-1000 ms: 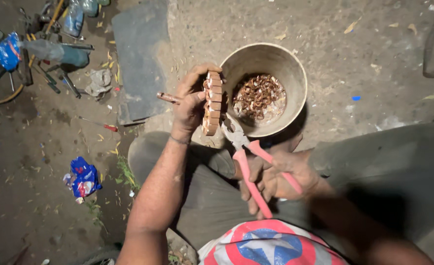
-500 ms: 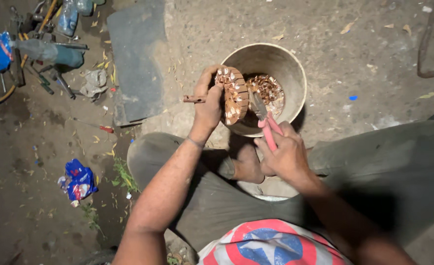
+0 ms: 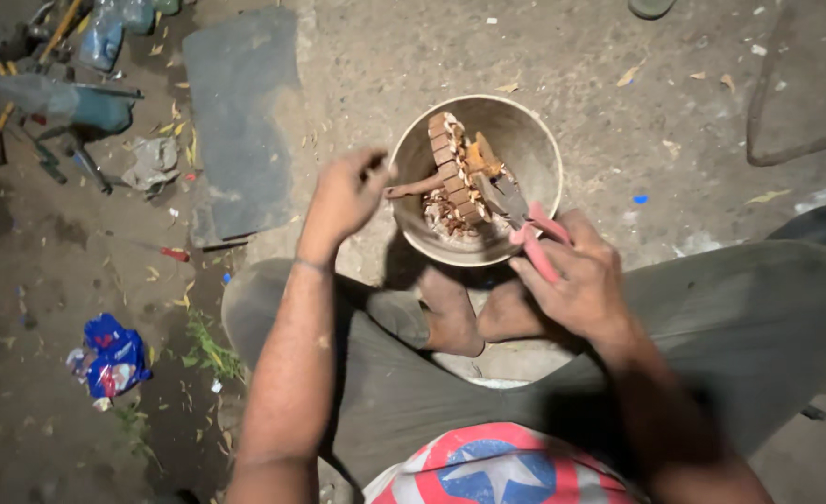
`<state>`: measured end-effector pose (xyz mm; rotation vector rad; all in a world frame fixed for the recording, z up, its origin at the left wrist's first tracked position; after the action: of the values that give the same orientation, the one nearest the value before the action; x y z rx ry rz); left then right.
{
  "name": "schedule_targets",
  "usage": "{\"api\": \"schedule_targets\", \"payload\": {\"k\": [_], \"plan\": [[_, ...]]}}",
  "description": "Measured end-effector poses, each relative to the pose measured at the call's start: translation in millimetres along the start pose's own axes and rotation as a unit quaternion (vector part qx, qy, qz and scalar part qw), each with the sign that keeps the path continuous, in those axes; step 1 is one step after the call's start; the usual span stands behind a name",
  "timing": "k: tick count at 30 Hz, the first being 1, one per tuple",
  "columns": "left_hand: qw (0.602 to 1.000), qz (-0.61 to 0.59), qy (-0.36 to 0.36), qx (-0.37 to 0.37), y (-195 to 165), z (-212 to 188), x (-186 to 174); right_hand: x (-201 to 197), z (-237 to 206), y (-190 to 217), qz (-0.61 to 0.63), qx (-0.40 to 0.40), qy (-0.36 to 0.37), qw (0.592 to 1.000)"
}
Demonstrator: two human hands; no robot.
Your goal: The person sits on the floor and uses pliers to strip copper wire from a circular metal component. The person holds the component in one hand and repeatedly pulls off copper segments with the pliers, dropping them into a bucket below.
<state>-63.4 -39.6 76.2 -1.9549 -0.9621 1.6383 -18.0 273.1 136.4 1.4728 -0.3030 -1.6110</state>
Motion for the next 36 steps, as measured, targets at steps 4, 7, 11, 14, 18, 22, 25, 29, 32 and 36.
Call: {"api": "schedule_targets", "payload": {"k": [4, 7, 11, 14, 18, 22, 25, 29, 32, 36], "plan": [[0.909, -0.395, 0.134, 0.025, 14.4, 6.7, 21.7, -4.3, 0.8, 5.9, -0.098, -0.019, 0.034, 0.994], [0.91, -0.346, 0.218, 0.064, 13.1, 0.5, 43.2, -0.1, -3.3, 9.2, -0.143, -0.075, 0.045, 0.986], [0.874, -0.394, 0.28, -0.058, 11.7, -9.3, 70.6, 7.5, -7.2, 6.7, -0.168, -0.084, 0.045, 0.981], [0.823, -0.498, 0.243, -0.125, 7.4, -8.8, 79.8, 8.7, -6.8, 4.6, -0.177, -0.076, 0.039, 0.98], [0.728, -0.631, 0.212, -0.166, 5.4, -2.8, 81.5, 7.0, -6.8, 5.9, -0.19, -0.104, 0.037, 0.976], [0.749, -0.613, 0.172, -0.187, 12.8, -2.2, 81.9, 10.3, -6.2, 6.0, -0.17, -0.088, 0.038, 0.981], [0.748, -0.642, 0.102, -0.131, 15.0, -1.5, 79.2, 20.3, -2.7, 5.1, -0.138, -0.041, 0.076, 0.987], [0.742, -0.67, -0.003, -0.037, 16.5, 3.2, 71.5, 39.0, 2.2, 8.3, 0.015, -0.001, 0.116, 0.993], [0.782, -0.623, -0.029, -0.007, 15.7, 4.8, 70.4, 44.3, 3.1, 2.7, 0.054, 0.011, 0.144, 0.988], [0.853, -0.514, -0.088, 0.006, 11.3, 2.3, 67.0, 47.2, -7.5, -13.5, 0.012, 0.024, 0.157, 0.987]]}}
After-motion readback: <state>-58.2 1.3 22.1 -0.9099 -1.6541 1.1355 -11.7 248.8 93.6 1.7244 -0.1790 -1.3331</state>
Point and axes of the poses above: each hand's wrist, its own z-axis towards the middle knuckle, its own x-axis out of the palm, y = z × x, the point moved 4 cm from there along z, towards the middle knuckle
